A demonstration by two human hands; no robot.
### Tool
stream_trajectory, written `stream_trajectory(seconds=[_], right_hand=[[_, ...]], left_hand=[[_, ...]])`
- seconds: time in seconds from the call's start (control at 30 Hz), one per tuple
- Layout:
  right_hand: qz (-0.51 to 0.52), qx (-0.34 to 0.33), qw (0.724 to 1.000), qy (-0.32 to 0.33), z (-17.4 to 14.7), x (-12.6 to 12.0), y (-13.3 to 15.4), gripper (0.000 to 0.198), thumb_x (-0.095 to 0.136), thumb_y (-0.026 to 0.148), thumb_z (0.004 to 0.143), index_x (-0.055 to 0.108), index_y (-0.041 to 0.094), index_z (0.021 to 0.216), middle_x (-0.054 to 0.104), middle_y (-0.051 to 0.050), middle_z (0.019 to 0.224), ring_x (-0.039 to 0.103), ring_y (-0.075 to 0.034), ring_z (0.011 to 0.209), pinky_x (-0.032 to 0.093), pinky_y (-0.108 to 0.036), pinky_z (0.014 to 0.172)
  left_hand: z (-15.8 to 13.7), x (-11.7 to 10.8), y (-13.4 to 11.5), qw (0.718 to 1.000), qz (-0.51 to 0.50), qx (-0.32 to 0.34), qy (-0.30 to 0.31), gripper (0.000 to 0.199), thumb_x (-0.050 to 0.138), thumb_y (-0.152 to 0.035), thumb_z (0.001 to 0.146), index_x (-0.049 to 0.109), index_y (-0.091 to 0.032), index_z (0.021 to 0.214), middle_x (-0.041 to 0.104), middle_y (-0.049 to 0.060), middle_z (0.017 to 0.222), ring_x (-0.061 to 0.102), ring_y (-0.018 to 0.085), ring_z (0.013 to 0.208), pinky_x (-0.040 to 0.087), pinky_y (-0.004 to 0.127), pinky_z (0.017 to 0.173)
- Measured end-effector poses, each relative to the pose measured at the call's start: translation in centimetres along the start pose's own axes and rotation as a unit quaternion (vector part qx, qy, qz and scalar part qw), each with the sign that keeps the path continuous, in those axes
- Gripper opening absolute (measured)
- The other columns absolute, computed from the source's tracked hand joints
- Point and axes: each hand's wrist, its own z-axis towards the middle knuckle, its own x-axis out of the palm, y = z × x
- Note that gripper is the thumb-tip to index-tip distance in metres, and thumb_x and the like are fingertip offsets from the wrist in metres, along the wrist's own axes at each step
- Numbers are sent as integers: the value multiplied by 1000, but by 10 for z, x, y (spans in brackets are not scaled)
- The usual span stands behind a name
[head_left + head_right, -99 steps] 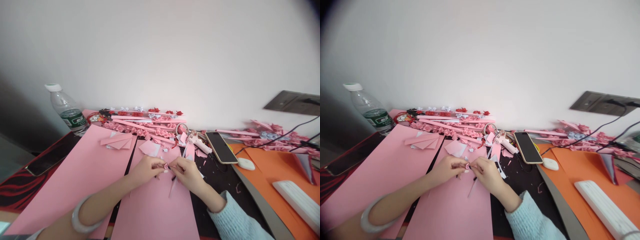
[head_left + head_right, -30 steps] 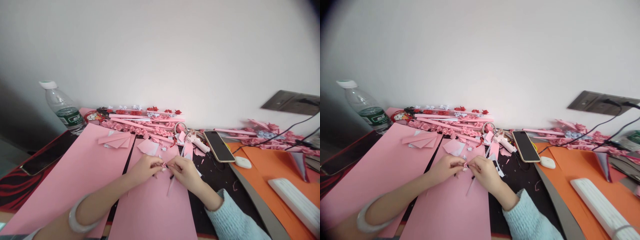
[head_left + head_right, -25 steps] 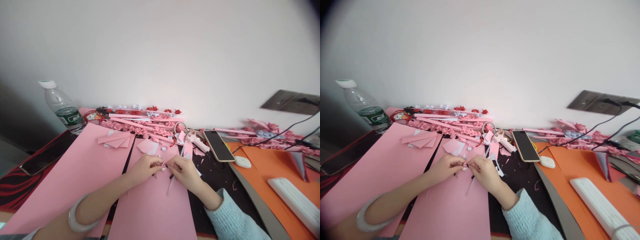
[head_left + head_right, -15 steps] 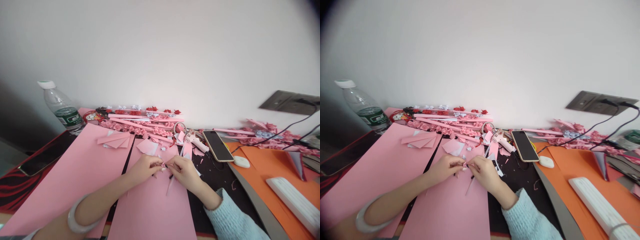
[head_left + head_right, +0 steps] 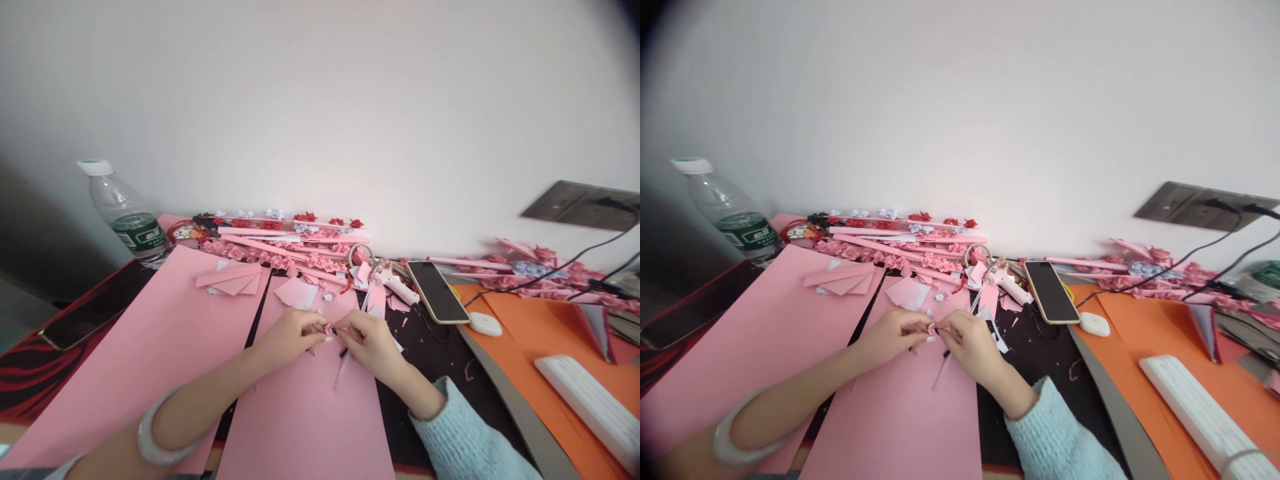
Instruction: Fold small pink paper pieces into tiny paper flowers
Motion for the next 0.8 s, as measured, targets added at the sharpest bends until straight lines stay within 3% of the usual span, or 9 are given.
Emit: stream_trajectory(seconds=[0.3,0.6,0.8], right_hand=[[15,6,1000,-4,0,1,4,12,54,13,81,65,17,83,52,1,61,46,-10,52,38,-20,52],[22,14,1000,-13,2,-1,5,26,50,9,78,63,18,99,38,5,55,41,-10,48,36,-21,51],[5,22,998,-63,2,-3,4,24,46,9,79,63,17,93,46,3,57,42,-10,49,36,-22,50]], left_hand=[[0,1,2,999,-52,1,-9,16,57,-25,76,65,-14,83,62,2,70,59,12,57,48,23,58],[8,-3,12,984,-174,-26,-25,26,65,-32,73,66,-13,91,69,7,83,65,17,76,52,30,71],[8,-3,13,976,-215,-19,-30,30,67,-28,72,67,-14,99,69,8,96,65,17,80,52,33,77]])
